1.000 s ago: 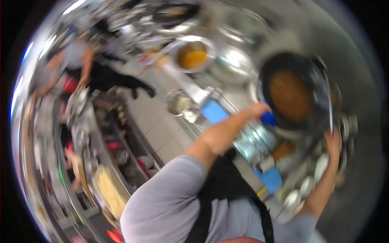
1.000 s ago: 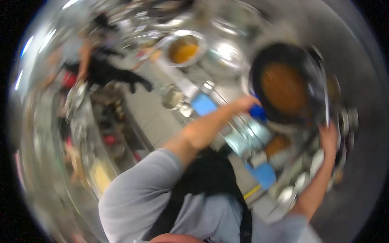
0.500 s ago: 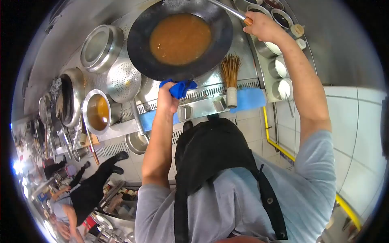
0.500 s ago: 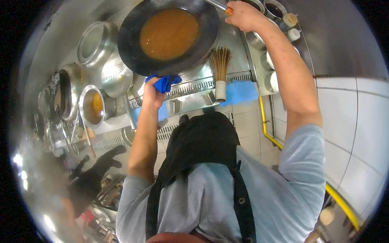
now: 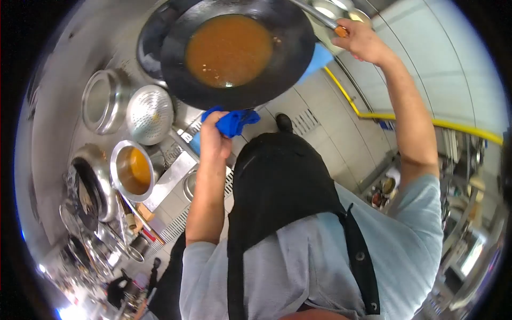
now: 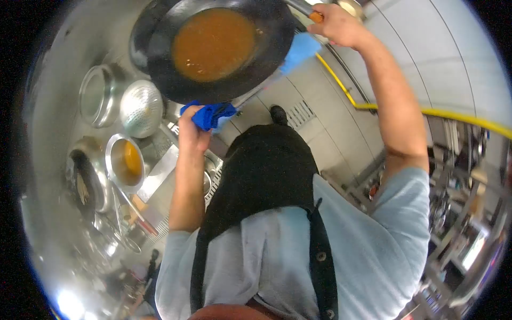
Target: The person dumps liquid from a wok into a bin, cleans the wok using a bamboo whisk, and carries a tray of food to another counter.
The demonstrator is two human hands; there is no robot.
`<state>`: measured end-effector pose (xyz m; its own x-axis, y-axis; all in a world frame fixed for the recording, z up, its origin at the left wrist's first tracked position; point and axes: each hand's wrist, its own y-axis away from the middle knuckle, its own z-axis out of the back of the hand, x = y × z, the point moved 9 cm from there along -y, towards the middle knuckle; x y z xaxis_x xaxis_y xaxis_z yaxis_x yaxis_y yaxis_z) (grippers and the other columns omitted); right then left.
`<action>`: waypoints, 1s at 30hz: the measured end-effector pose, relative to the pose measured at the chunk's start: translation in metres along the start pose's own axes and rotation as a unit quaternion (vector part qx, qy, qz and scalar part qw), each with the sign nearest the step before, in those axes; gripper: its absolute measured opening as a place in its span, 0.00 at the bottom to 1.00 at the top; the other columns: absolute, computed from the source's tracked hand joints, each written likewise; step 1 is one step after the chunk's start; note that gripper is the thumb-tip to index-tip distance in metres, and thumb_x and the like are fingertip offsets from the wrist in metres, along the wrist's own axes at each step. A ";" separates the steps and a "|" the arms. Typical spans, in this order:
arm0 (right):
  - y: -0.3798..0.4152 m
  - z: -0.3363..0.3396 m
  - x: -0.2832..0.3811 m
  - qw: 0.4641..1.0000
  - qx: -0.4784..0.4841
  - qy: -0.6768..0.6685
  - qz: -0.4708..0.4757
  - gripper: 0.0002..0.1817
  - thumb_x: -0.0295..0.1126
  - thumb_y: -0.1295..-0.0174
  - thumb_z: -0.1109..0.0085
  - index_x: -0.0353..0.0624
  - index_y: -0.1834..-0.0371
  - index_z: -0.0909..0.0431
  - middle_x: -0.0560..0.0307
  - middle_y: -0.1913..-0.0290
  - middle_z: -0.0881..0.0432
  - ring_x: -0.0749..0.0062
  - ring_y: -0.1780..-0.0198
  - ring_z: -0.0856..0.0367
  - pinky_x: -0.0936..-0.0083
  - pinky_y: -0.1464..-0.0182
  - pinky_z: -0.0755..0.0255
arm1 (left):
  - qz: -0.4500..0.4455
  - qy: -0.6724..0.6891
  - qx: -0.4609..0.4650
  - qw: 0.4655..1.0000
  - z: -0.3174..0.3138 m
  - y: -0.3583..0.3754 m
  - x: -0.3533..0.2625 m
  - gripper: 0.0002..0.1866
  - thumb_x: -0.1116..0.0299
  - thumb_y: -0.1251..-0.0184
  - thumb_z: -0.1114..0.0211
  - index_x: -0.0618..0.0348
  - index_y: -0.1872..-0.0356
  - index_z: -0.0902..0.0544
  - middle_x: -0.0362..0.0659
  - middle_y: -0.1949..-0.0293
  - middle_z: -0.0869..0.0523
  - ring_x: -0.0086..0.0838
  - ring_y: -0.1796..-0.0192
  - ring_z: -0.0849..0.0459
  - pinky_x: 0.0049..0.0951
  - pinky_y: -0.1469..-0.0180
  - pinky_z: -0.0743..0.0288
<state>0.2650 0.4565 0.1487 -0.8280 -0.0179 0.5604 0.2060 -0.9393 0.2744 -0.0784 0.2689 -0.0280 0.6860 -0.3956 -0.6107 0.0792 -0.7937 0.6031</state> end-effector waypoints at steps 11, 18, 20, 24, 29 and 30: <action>0.242 0.008 -0.170 0.990 -0.094 -0.048 -0.091 0.20 0.41 0.37 0.32 0.37 0.52 0.22 0.50 0.71 0.20 0.61 0.69 0.20 0.60 0.63 0.24 | 0.078 -0.181 0.079 0.977 -0.051 0.093 0.106 0.12 0.71 0.39 0.35 0.58 0.54 0.20 0.46 0.58 0.12 0.38 0.58 0.11 0.38 0.56 0.16; 0.426 0.005 -0.300 0.964 -0.193 -0.034 -0.180 0.17 0.39 0.36 0.33 0.37 0.53 0.22 0.47 0.71 0.20 0.55 0.67 0.20 0.58 0.60 0.26 | 0.123 -0.309 0.106 0.937 -0.087 0.115 0.228 0.13 0.68 0.38 0.36 0.59 0.54 0.21 0.46 0.60 0.13 0.38 0.62 0.12 0.35 0.63 0.17; 0.484 0.008 -0.324 0.952 -0.211 -0.063 -0.211 0.20 0.41 0.38 0.31 0.37 0.51 0.20 0.42 0.67 0.17 0.46 0.62 0.16 0.55 0.56 0.24 | 0.192 -0.290 0.175 0.921 -0.110 0.130 0.280 0.10 0.68 0.39 0.35 0.59 0.59 0.20 0.45 0.63 0.14 0.37 0.63 0.13 0.34 0.64 0.19; 0.580 0.000 -0.373 0.916 -0.242 -0.082 -0.308 0.18 0.39 0.38 0.31 0.37 0.56 0.22 0.42 0.70 0.19 0.45 0.65 0.20 0.56 0.58 0.26 | 0.233 -0.316 0.206 0.896 -0.158 0.149 0.363 0.09 0.69 0.42 0.32 0.60 0.63 0.19 0.45 0.62 0.14 0.37 0.59 0.13 0.36 0.52 0.18; 0.669 -0.012 -0.425 0.845 -0.305 -0.170 -0.406 0.14 0.34 0.37 0.31 0.36 0.55 0.21 0.54 0.74 0.23 0.67 0.77 0.24 0.66 0.71 0.29 | 0.329 -0.323 0.281 0.842 -0.201 0.133 0.471 0.06 0.72 0.40 0.34 0.60 0.63 0.18 0.46 0.63 0.13 0.39 0.58 0.12 0.40 0.48 0.18; 0.679 -0.010 -0.432 0.841 -0.308 -0.171 -0.411 0.14 0.34 0.37 0.31 0.36 0.55 0.21 0.54 0.74 0.23 0.67 0.77 0.24 0.66 0.71 0.29 | 0.354 -0.317 0.320 0.820 -0.212 0.131 0.497 0.07 0.73 0.40 0.33 0.60 0.62 0.18 0.46 0.62 0.13 0.39 0.57 0.12 0.40 0.47 0.17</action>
<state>0.7578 -0.1772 0.0848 -0.3395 0.7244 0.5999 -0.7583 -0.5882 0.2811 0.4265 0.0668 -0.1436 -0.1333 -0.8616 -0.4898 -0.7119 -0.2606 0.6522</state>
